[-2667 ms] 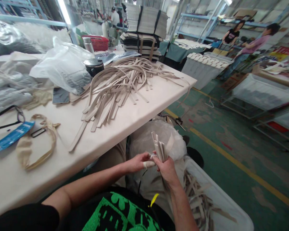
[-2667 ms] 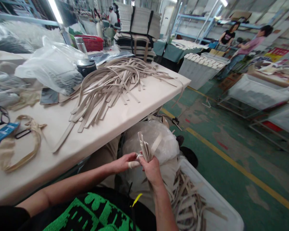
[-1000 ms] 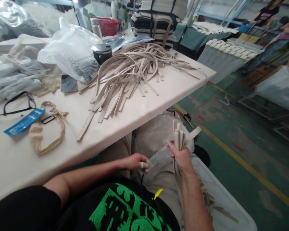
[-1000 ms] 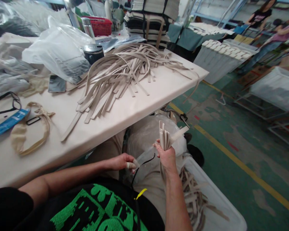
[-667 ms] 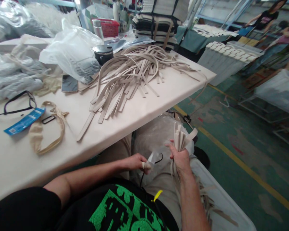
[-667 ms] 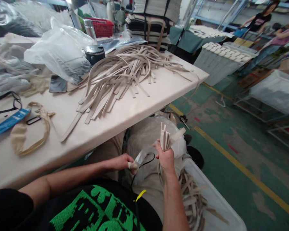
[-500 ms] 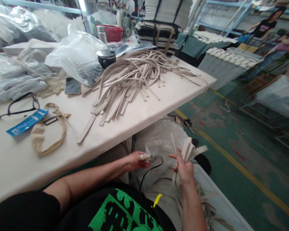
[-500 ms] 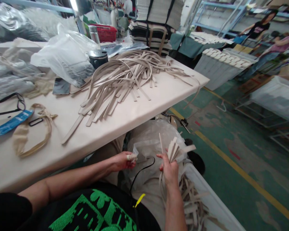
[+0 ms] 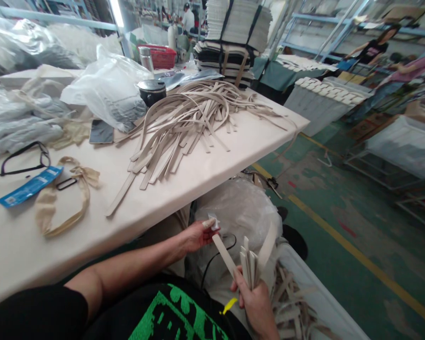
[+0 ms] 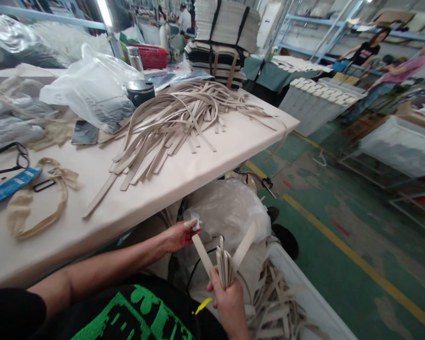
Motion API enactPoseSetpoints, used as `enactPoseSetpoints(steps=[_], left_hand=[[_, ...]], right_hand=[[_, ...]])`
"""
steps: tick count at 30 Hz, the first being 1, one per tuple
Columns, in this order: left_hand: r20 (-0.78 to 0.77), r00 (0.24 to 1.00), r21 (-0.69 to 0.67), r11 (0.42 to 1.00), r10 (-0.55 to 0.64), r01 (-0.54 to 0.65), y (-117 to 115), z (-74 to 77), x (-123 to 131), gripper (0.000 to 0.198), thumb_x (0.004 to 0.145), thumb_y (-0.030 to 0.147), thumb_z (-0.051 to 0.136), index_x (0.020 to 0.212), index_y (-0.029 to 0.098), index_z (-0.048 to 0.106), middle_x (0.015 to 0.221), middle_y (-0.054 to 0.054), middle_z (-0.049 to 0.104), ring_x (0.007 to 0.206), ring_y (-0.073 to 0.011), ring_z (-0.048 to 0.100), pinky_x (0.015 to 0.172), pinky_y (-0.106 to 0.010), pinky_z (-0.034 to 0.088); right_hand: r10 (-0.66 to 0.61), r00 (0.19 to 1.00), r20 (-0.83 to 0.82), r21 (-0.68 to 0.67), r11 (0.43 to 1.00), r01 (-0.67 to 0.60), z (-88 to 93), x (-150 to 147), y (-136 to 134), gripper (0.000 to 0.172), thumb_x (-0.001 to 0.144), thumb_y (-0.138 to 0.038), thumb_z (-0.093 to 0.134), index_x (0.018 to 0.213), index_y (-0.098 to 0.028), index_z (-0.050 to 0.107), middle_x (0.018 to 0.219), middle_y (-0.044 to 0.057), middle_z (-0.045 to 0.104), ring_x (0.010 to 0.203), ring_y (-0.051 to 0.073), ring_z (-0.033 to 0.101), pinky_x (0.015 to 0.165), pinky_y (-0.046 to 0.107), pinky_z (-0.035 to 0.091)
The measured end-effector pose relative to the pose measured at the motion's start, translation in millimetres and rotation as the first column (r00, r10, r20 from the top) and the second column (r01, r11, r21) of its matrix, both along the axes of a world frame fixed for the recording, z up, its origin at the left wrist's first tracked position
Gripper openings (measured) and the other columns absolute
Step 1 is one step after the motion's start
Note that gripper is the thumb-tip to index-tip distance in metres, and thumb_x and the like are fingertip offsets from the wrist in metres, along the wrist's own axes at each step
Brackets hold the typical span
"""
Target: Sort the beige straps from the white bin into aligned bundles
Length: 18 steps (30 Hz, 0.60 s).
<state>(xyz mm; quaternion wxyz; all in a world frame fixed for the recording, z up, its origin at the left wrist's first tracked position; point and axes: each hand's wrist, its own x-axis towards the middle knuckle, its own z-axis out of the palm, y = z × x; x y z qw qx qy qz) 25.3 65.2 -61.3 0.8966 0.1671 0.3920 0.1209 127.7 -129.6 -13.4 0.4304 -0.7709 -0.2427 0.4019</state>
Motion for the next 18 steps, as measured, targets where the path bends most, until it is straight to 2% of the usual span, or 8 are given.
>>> enactPoseSetpoints(steps=[6,10,13,16,18], left_hand=[[0.023,0.999,0.008,1.000,-0.030,0.030,-5.6,0.4,-3.0,0.040,0.065,0.042,0.083,0.086,0.013,0.065,0.082,-0.005,0.069,0.076,-0.0146,0.065,0.079,-0.027,0.048],[0.009,0.999,0.045,0.998,-0.052,0.051,-10.1,-1.9,-3.6,0.046,0.057,0.043,0.087,0.083,0.013,0.065,0.079,-0.004,0.069,0.071,-0.0139,0.064,0.077,-0.027,0.047],[-0.020,0.996,0.087,0.992,-0.085,0.086,-24.3,-5.1,-1.2,0.050,0.051,0.043,0.089,0.079,0.012,0.064,0.072,-0.003,0.066,0.064,-0.0127,0.061,0.072,-0.027,0.046],[-0.019,0.990,0.123,0.982,-0.141,0.143,-39.1,-6.6,2.0,0.048,0.051,0.044,0.089,0.074,0.010,0.063,0.065,-0.003,0.063,0.058,-0.0116,0.058,0.066,-0.025,0.044],[0.007,0.992,0.139,0.982,-0.127,0.124,-38.8,-5.0,2.8,0.047,0.054,0.044,0.087,0.075,0.009,0.064,0.067,-0.005,0.064,0.060,-0.0122,0.058,0.066,-0.025,0.044]], right_hand=[[-0.065,0.988,0.143,0.018,0.998,0.063,-3.6,-1.8,11.4,0.036,0.077,-0.053,0.058,0.062,-0.021,0.062,0.044,0.000,0.053,0.034,0.014,0.044,0.038,0.026,0.036],[-0.030,0.982,0.185,-0.040,0.998,0.038,-8.5,-2.4,13.1,0.039,0.078,-0.054,0.056,0.060,-0.021,0.064,0.038,-0.001,0.048,0.034,0.016,0.047,0.039,0.026,0.037],[-0.006,0.984,0.177,-0.055,0.998,0.016,-14.7,-5.2,18.6,0.042,0.078,-0.057,0.054,0.060,-0.021,0.064,0.038,0.000,0.049,0.035,0.017,0.050,0.040,0.026,0.039],[-0.027,0.993,0.117,-0.049,0.998,0.033,-14.5,-5.6,24.9,0.044,0.078,-0.060,0.054,0.073,-0.019,0.068,0.048,0.002,0.059,0.037,0.016,0.051,0.041,0.025,0.040],[-0.014,0.999,0.045,-0.016,1.000,0.015,-8.7,-1.2,23.6,0.048,0.078,-0.060,0.057,0.094,-0.017,0.069,0.062,0.004,0.066,0.041,0.016,0.054,0.044,0.025,0.043]])
